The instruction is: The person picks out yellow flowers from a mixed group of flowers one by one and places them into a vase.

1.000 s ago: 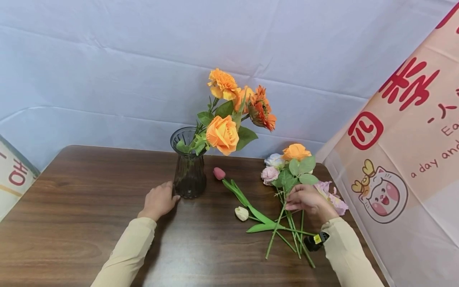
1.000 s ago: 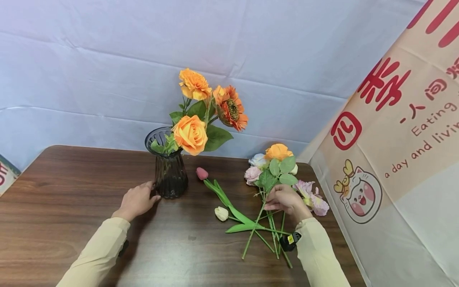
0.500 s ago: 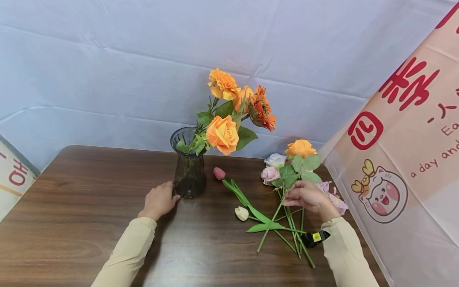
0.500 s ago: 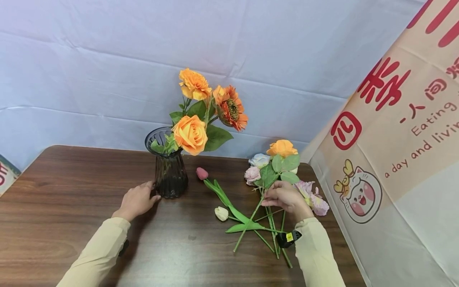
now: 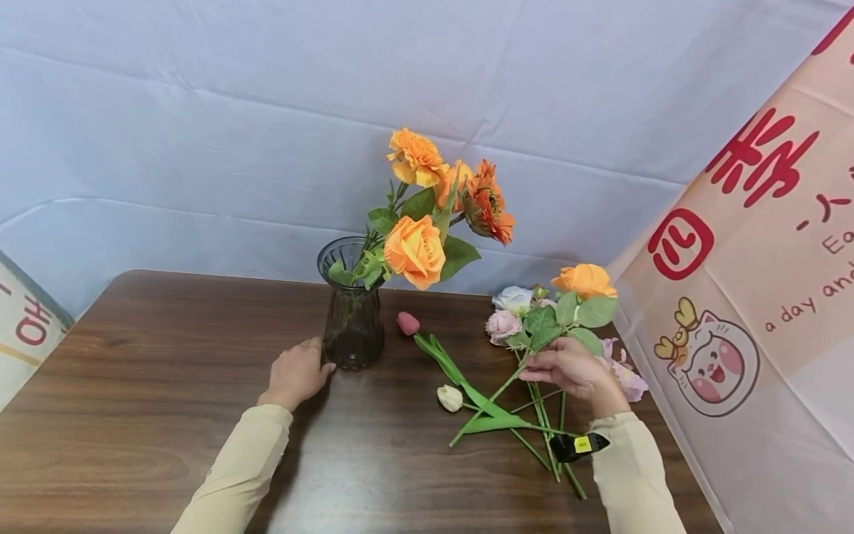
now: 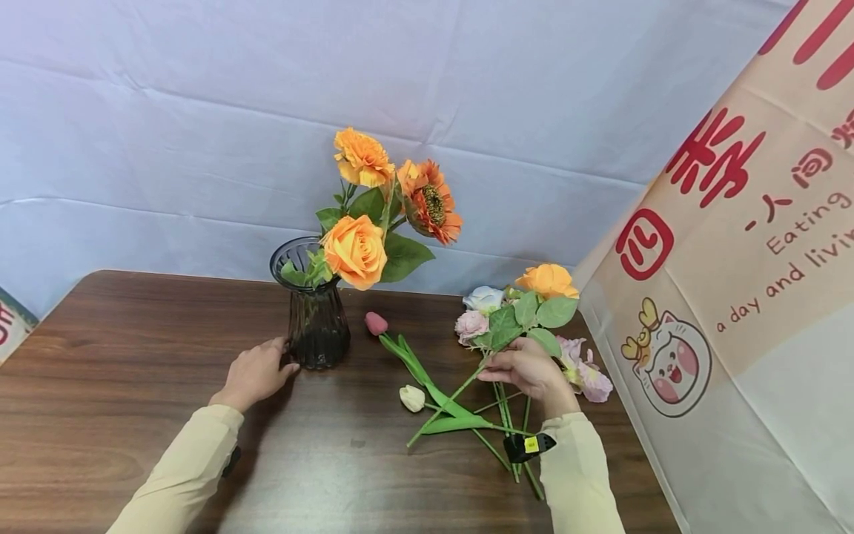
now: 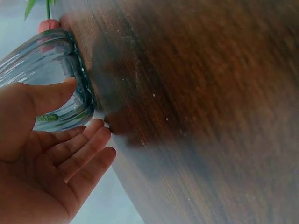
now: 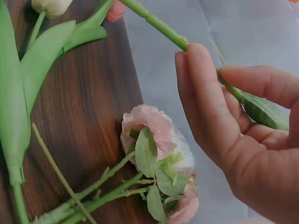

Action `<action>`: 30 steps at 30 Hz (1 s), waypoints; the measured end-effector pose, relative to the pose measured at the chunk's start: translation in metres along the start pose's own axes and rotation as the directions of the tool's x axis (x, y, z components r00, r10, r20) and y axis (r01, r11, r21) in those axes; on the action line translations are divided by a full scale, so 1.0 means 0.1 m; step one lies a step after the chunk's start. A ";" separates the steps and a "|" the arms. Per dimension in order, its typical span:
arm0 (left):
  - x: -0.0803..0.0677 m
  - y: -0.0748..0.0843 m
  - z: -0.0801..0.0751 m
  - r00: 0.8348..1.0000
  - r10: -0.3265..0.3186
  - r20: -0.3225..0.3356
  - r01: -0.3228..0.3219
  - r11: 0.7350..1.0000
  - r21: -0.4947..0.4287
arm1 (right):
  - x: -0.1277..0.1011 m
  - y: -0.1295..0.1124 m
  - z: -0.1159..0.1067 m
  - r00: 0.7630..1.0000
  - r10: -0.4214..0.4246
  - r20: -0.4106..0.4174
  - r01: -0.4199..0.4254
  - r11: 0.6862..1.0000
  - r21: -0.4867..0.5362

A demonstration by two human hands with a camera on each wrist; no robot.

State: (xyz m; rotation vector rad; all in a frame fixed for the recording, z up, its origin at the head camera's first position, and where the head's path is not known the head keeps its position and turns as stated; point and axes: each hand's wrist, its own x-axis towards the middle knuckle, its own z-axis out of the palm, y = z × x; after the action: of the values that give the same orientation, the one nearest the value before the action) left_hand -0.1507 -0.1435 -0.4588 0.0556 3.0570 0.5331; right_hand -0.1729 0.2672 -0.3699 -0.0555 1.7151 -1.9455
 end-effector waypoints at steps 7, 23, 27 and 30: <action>0.00 0.00 0.01 1.000 -0.004 -0.006 0.004 1.000 0.000 | 0.00 0.04 0.05 1.000 -0.005 -0.020 0.006 1.000 0.030; 0.00 0.00 0.00 1.000 -0.003 -0.011 0.003 1.000 -0.008 | 0.05 0.15 0.13 0.998 -0.059 -0.033 0.063 0.989 0.137; -0.01 -0.01 0.01 1.000 0.001 -0.020 -0.001 1.000 -0.007 | 0.05 0.14 0.14 0.997 -0.072 -0.024 0.075 0.987 0.143; -0.01 -0.01 0.01 1.000 0.003 -0.023 -0.003 1.000 -0.009 | 0.05 0.12 0.16 0.997 -0.076 -0.024 0.079 0.986 0.149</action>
State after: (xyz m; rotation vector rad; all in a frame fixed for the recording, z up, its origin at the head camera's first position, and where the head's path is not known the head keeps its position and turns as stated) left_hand -0.1499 -0.1442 -0.4598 0.0534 3.0774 0.5514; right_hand -0.1666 0.2504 -0.3799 -0.0498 1.5944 -2.1328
